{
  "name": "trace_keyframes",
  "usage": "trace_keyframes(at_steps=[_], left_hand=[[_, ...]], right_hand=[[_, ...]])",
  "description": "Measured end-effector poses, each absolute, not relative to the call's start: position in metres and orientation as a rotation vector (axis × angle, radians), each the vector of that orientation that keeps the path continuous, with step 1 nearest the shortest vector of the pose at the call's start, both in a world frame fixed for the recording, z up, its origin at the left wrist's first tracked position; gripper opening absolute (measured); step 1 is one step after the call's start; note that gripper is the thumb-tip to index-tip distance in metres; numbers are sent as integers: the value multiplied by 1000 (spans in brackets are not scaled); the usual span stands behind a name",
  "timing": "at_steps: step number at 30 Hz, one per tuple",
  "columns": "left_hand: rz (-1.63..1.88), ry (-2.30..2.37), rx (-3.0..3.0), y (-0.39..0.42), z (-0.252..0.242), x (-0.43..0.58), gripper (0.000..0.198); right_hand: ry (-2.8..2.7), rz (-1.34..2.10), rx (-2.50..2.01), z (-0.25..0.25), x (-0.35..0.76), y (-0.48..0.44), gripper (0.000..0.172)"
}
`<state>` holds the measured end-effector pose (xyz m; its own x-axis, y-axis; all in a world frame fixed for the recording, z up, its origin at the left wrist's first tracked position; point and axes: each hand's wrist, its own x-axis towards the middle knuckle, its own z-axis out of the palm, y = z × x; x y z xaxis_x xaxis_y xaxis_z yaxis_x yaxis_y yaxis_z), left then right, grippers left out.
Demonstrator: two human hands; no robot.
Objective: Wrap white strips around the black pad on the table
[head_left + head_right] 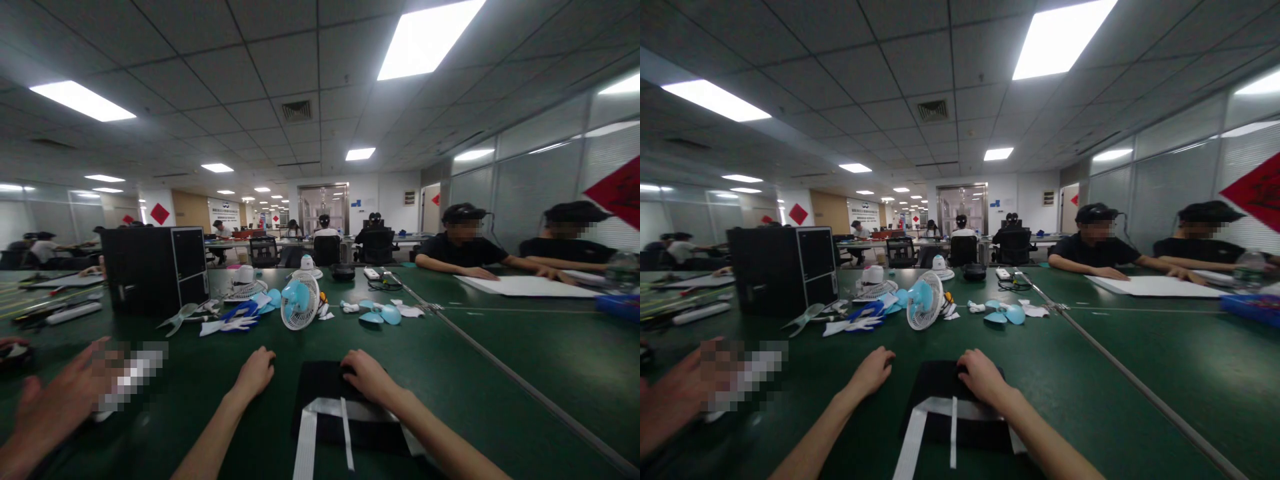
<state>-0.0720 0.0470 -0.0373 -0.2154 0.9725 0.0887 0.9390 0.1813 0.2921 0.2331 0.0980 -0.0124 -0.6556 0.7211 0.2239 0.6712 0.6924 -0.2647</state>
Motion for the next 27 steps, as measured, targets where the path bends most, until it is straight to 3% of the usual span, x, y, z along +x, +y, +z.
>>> trace_keyframes(at_steps=[11,27], left_hand=[[610,2326,1837,49,-44,-79,27],[491,2237,2036,54,-48,-80,32]], right_hand=[[-2575,245,-1104,-15,232,102,27],[-2584,269,-1119,-10,232,98,27]])
